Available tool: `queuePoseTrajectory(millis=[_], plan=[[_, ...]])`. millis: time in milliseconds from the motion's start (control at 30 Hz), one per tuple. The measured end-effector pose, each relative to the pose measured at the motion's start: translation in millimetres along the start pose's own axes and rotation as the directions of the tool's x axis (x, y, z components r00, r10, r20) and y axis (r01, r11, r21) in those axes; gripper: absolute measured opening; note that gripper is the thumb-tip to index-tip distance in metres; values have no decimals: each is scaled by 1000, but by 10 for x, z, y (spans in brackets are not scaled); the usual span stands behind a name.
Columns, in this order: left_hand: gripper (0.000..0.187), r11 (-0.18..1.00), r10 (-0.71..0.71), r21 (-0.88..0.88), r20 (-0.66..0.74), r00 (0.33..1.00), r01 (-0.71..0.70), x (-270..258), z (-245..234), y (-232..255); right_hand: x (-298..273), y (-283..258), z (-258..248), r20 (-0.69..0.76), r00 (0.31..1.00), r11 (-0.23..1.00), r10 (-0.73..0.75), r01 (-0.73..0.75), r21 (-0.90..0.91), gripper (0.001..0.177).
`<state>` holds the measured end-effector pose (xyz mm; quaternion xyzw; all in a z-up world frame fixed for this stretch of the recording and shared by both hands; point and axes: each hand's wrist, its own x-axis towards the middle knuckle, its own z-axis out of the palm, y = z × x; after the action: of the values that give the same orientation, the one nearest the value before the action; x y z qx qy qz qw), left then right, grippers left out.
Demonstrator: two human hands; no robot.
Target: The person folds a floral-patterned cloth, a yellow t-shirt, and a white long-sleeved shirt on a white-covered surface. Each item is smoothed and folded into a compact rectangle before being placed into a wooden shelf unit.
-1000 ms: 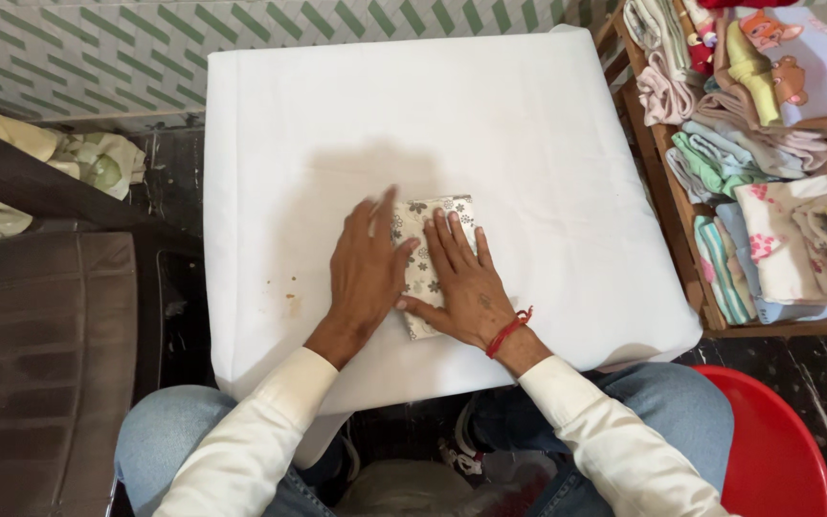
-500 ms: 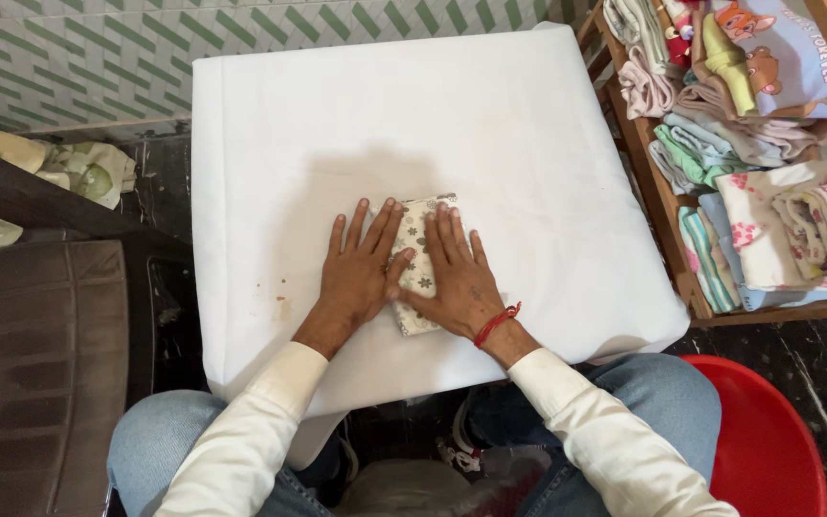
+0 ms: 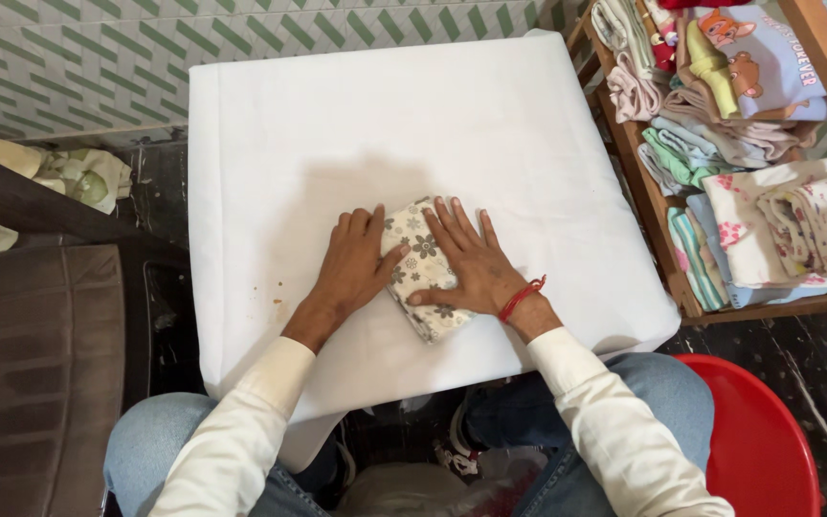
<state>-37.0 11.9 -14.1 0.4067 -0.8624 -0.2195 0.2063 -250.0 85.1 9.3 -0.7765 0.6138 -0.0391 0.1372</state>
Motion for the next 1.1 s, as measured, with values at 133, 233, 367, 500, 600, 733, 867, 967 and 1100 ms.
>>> queuePoseTrajectory(millis=[133,233,367,500,600,733,867,967,1100], plan=[[61,979,-175,-92,75,982,182,24,-29,-1,-8,3,-77,10,997,997,-75,75,2,138],[50,956,-248,-109,194,949,272,59,-92,-61,-37,-38,-117,-6,996,993,-86,86,83,142],[45,874,-214,-392,221,951,288,51,-170,-45,-89,-90,-153,-33,999,945,30,-18,328,152],[40,551,-129,-769,305,944,324,20,-281,101,-127,-65,-239,43,972,613,230,-178,769,128],[43,476,-164,-793,346,924,381,2,-358,251,-209,42,-385,120,981,470,152,-178,864,99],[47,446,-117,-821,341,933,357,-68,-393,420,-382,30,-485,265,957,387,117,-290,875,86],[51,391,-124,-838,362,924,381,-95,-368,497,-560,55,-710,298,940,353,164,-338,872,75],[52,403,-145,-827,365,920,392,-91,-282,481,-740,187,-1095,126,979,457,160,-186,870,62],[48,469,-150,-779,394,907,416,-93,-87,450,-887,435,-1891,-82,912,490,402,-139,861,62]])
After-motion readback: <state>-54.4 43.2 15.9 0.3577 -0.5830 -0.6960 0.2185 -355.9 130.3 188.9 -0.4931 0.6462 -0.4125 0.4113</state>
